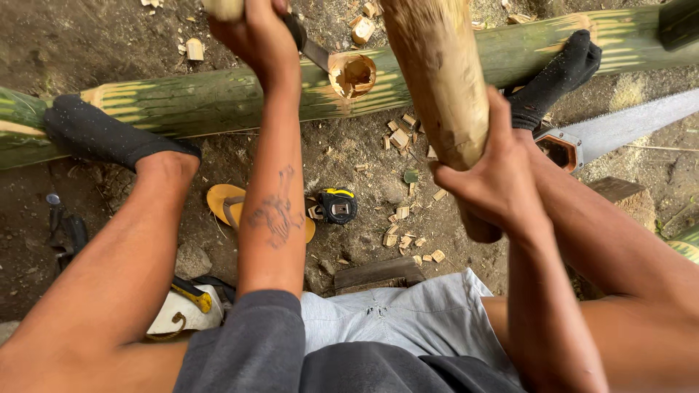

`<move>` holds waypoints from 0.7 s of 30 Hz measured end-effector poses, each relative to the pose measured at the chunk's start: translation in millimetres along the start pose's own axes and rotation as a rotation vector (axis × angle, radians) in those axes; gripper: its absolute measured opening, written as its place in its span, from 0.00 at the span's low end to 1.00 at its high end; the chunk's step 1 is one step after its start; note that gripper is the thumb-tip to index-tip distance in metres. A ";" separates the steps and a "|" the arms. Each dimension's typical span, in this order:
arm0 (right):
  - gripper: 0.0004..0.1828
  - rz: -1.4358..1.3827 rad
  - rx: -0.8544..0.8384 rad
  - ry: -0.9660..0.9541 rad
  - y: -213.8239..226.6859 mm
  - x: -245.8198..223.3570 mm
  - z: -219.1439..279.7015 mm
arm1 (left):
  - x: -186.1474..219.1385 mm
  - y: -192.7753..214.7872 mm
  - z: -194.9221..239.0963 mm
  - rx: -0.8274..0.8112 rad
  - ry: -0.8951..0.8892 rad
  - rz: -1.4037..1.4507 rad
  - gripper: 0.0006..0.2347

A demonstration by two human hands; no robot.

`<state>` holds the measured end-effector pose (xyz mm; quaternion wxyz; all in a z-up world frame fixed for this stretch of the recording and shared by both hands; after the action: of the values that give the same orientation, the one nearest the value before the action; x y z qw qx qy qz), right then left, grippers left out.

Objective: The person uses a chisel and wooden mallet to carve a hole into a bamboo pole. They repeatedly strike the chisel to remove material and occasionally clear debris from the hole. The person then inserts a smaller bamboo piece into the carved hole to test the fit.

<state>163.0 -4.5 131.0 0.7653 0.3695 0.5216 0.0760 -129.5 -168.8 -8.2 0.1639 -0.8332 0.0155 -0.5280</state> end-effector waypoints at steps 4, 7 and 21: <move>0.53 0.082 0.021 0.394 42.9 -54.4 -8.2 | 9.0 15.8 39.5 -0.133 0.064 0.143 0.04; 0.52 0.239 0.003 0.419 53.2 -84.9 -16.3 | -17.7 23.2 50.7 -0.074 -0.521 -0.388 0.05; 0.46 0.353 0.034 0.413 65.8 -135.4 -9.0 | -15.5 9.5 38.8 -0.330 -0.054 0.062 0.02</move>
<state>112.8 -21.0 272.2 0.6114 0.4441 0.5952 0.2733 -100.7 -164.8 -39.7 0.0415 -0.8617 0.1232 -0.4904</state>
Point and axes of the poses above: each hand's wrist, its own z-axis away from the middle knuckle, its own y-axis out of the back of the hand, x = y × z, the point moved 1 cm from there along -z, towards the middle knuckle, and after that the axes turned 7 degrees about x, right-handed, at the moved point
